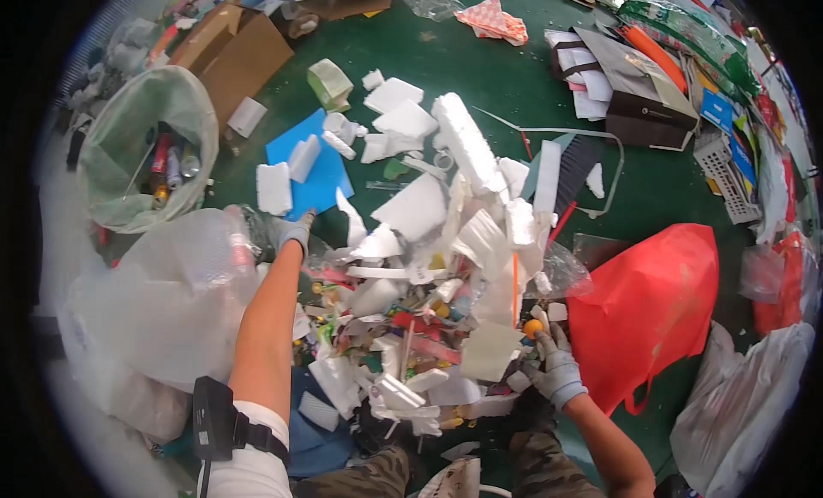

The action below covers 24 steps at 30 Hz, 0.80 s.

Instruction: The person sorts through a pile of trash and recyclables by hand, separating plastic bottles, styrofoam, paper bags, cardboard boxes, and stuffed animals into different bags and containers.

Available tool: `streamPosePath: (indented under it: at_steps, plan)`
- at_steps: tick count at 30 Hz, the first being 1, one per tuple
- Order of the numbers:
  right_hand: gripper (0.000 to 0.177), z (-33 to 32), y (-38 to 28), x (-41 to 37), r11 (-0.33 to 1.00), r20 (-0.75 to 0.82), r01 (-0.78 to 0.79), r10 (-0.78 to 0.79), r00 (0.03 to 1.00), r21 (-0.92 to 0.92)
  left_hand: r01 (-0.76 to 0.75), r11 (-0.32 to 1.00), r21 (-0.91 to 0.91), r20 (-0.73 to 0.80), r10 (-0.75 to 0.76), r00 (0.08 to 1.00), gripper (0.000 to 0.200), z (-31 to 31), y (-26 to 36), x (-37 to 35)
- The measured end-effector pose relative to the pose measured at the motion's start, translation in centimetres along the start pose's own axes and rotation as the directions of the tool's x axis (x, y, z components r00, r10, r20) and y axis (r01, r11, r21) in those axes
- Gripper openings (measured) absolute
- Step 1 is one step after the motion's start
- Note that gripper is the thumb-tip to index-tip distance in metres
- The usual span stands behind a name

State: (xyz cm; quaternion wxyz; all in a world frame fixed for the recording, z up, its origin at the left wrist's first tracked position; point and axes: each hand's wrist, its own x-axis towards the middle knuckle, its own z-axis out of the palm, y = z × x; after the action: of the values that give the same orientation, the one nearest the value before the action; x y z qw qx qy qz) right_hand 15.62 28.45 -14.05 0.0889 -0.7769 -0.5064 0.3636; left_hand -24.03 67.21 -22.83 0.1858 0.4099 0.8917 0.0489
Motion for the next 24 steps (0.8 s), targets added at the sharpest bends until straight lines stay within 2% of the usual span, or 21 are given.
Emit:
streamPosePath:
  at_steps: [1, 3, 5, 6, 8, 9, 11, 12, 18, 19, 20, 21, 23, 24]
  plan:
    - [0.067, -0.2, -0.1, -0.1, 1.000, 0.000, -0.011, 0.011, 1.000, 0.002, -0.001, 1.000, -0.002, -0.089, 0.001, 0.996, 0.104, -0.1, 1.1, -1.1]
    - [0.068, -0.8, 0.1, -0.5, 0.999, 0.042, -0.035, 0.036, 0.998, -0.014, 0.007, 0.999, -0.041, -0.161, -0.013, 0.987, 0.102, 0.3, 1.9, -0.2]
    - [0.067, -1.0, 1.0, -1.3, 0.998, 0.056, -0.051, 0.054, 0.997, -0.039, 0.034, 0.997, -0.068, -0.094, -0.040, 0.995, 0.092, 2.4, 1.4, 5.3]
    - [0.068, -1.3, 1.2, -1.4, 0.997, 0.075, -0.056, 0.061, 0.995, -0.059, 0.033, 0.997, -0.063, -0.086, -0.038, 0.996, 0.092, 2.0, 1.7, 4.6]
    - [0.071, -1.4, 1.9, -1.3, 0.998, 0.098, -0.034, 0.039, 0.994, -0.054, 0.106, 0.991, -0.085, -0.025, -0.109, 0.994, 0.079, -1.1, 3.3, 3.0]
    - [0.071, -1.4, 2.1, -1.0, 0.999, 0.090, -0.031, 0.035, 0.995, -0.045, 0.096, 0.992, -0.087, -0.035, -0.099, 0.994, 0.079, -0.7, 2.8, 4.0]
    - [0.071, -1.1, 2.0, -0.5, 0.997, 0.044, -0.075, 0.075, 0.996, -0.019, 0.112, 0.989, -0.098, 0.031, -0.109, 0.994, 0.066, 1.4, 0.8, 7.5]
    - [0.068, -1.4, 0.8, 0.0, 0.994, 0.032, -0.104, 0.103, 0.994, 0.033, 0.146, 0.983, -0.107, 0.158, -0.128, 0.979, 0.059, 1.3, 0.5, 8.1]
    - [0.064, -0.6, -1.2, 0.7, 0.998, -0.054, -0.050, 0.052, 0.997, 0.038, 0.032, 0.999, -0.009, 0.068, -0.031, 0.997, 0.049, 2.2, -0.6, 7.0]
    - [0.064, -0.5, -1.4, 1.1, 0.999, -0.059, -0.013, 0.017, 0.998, 0.052, -0.063, 0.994, 0.090, 0.003, 0.062, 0.998, 0.054, 0.8, 0.2, 4.9]
    - [0.062, -0.7, -1.9, 1.1, 0.997, -0.056, -0.052, 0.056, 0.997, 0.062, -0.140, 0.970, 0.199, -0.061, 0.155, 0.986, 0.060, -0.8, 0.9, 2.8]
    - [0.062, -0.5, -1.8, 1.2, 0.997, -0.044, -0.039, 0.042, 0.998, 0.061, -0.277, 0.873, 0.402, -0.110, 0.346, 0.932, 0.073, -2.7, 3.4, -2.0]
    - [0.060, -0.3, -1.1, 0.9, 0.999, -0.111, -0.020, 0.024, 0.993, 0.040, -0.272, 0.905, 0.328, 0.199, 0.215, 0.956, 0.096, -0.6, 3.8, -0.7]
    - [0.059, -0.2, -0.8, 0.8, 0.998, -0.096, -0.039, 0.044, 0.994, 0.054, -0.268, 0.903, 0.335, 0.204, 0.208, 0.956, 0.096, -0.8, 4.2, -0.1]
